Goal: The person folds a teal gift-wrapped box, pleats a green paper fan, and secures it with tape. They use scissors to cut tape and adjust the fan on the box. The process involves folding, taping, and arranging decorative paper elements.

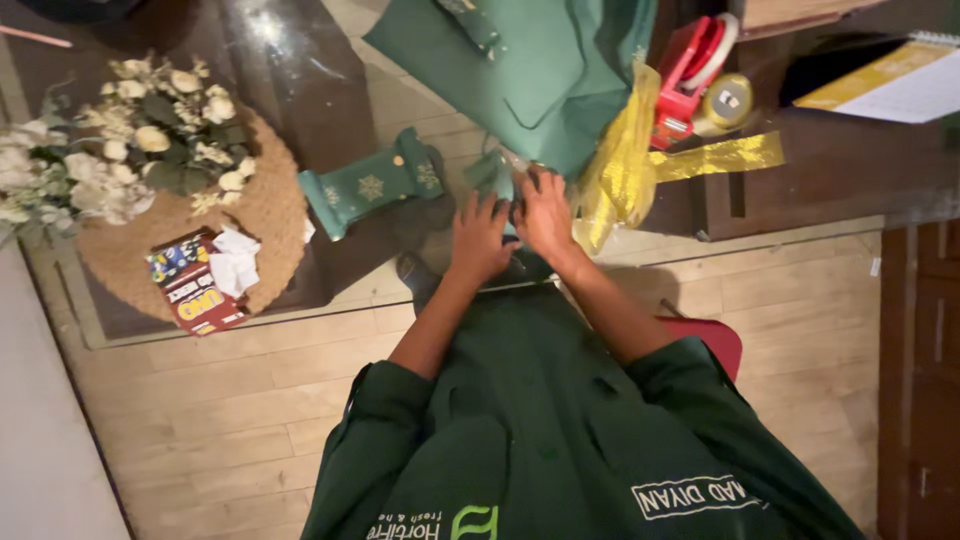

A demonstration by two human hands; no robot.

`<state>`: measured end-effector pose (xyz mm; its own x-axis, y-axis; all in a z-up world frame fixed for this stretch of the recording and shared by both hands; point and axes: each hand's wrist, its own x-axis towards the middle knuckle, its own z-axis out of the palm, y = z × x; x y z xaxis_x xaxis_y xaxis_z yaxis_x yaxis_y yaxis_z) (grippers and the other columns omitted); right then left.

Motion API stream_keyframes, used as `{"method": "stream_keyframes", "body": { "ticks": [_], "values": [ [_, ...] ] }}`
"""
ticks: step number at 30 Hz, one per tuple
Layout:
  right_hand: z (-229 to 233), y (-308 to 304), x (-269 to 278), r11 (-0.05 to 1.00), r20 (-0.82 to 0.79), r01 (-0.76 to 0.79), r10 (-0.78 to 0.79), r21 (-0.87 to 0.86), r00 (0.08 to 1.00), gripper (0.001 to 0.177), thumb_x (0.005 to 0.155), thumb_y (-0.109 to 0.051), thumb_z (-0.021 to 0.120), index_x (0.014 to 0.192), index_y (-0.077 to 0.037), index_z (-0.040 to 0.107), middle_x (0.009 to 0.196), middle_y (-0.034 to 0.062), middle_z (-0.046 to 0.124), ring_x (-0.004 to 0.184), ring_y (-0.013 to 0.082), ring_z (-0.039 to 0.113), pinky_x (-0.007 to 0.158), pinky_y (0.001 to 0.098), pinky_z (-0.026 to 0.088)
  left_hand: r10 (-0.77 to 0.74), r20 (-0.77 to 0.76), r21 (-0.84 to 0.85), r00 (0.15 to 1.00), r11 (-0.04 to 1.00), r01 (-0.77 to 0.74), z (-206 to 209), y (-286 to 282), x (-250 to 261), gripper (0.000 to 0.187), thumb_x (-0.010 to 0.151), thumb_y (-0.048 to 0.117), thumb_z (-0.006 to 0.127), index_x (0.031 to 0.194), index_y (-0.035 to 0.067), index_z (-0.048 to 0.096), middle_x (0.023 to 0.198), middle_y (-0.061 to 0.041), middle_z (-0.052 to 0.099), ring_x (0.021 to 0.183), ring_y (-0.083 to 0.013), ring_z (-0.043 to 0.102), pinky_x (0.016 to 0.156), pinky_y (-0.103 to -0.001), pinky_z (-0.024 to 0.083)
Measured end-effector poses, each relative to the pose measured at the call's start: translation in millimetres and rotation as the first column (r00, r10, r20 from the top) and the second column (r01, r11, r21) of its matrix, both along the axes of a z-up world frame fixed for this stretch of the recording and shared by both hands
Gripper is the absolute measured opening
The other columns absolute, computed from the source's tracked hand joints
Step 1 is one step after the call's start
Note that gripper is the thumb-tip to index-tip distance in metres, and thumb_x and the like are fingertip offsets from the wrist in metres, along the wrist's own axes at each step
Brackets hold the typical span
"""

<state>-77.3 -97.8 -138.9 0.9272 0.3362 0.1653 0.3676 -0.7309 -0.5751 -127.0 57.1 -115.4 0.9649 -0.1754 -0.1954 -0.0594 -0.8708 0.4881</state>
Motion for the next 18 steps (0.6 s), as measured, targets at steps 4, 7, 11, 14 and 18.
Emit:
{"method": "stream_keyframes", "body": {
  "ticks": [4,7,11,14,18],
  "values": [
    [13.6,-16.9,-13.9,0.990,-0.031,0.035,-0.031,0.137,0.999,0.048,0.086,-0.004,0.072,0.132,-0.006,0.061,0.138,0.0196,0.055,0.127,0.0420,0.052,0.105,0.0466,0.049,-0.062,0.044,0.063,0.997,0.996,0.059,-27.6,-8.9,15.9,0.084,0.071,0.028,0.083,0.146,0.009,0.051,0.161,-0.013,0.029,0.150,-0.0412,0.017,0.110,-0.075,0.020],
    [35.5,-39.6,-23.8,0.972,0.062,0.175,-0.186,0.160,0.980,0.039,0.092,-0.008,0.076,0.129,-0.010,0.063,0.131,0.0143,0.058,0.126,0.0354,0.054,0.104,0.0449,0.048,-0.141,0.247,0.294,0.959,0.954,0.064,-40.8,-4.0,30.1,0.068,0.076,0.017,0.080,0.141,0.018,0.059,0.161,-0.010,0.044,0.151,-0.0352,0.034,0.112,-0.062,0.033],
    [51.1,-80.2,-11.9,0.881,0.431,0.456,-0.462,0.124,0.775,0.058,0.078,-0.017,0.084,0.121,0.011,0.056,0.120,0.0246,0.058,0.109,0.0371,0.055,0.090,0.0475,0.046,0.078,0.309,-0.298,0.948,0.954,0.019,-26.2,-33.3,35.3,0.046,0.089,0.015,0.075,0.133,0.011,0.062,0.138,-0.014,0.062,0.129,-0.0341,0.056,0.106,-0.043,0.048],
    [31.3,-99.9,10.4,0.756,-0.158,0.603,-0.583,0.256,0.797,0.040,0.084,-0.018,0.083,0.108,0.007,0.063,0.092,0.0162,0.066,0.081,0.0223,0.059,0.072,0.0350,0.049,0.058,0.281,-0.520,0.958,0.848,0.101,-2.3,-83.8,39.6,0.056,0.079,0.025,0.085,0.125,0.004,0.061,0.118,-0.020,0.064,0.112,-0.0393,0.060,0.096,-0.045,0.049],
    [2.5,-118.4,11.9,0.483,-0.681,0.734,-0.325,0.477,0.657,0.016,0.097,-0.015,0.076,0.098,0.001,0.072,0.076,-0.0001,0.066,0.061,0.0074,0.052,0.052,0.0264,0.039,0.089,-0.195,-0.667,0.977,0.718,-0.199,25.7,-122.6,48.1,0.060,0.079,0.029,0.080,0.131,0.006,0.061,0.107,-0.013,0.070,0.102,-0.0320,0.069,0.091,-0.040,0.055]
  ]
}}
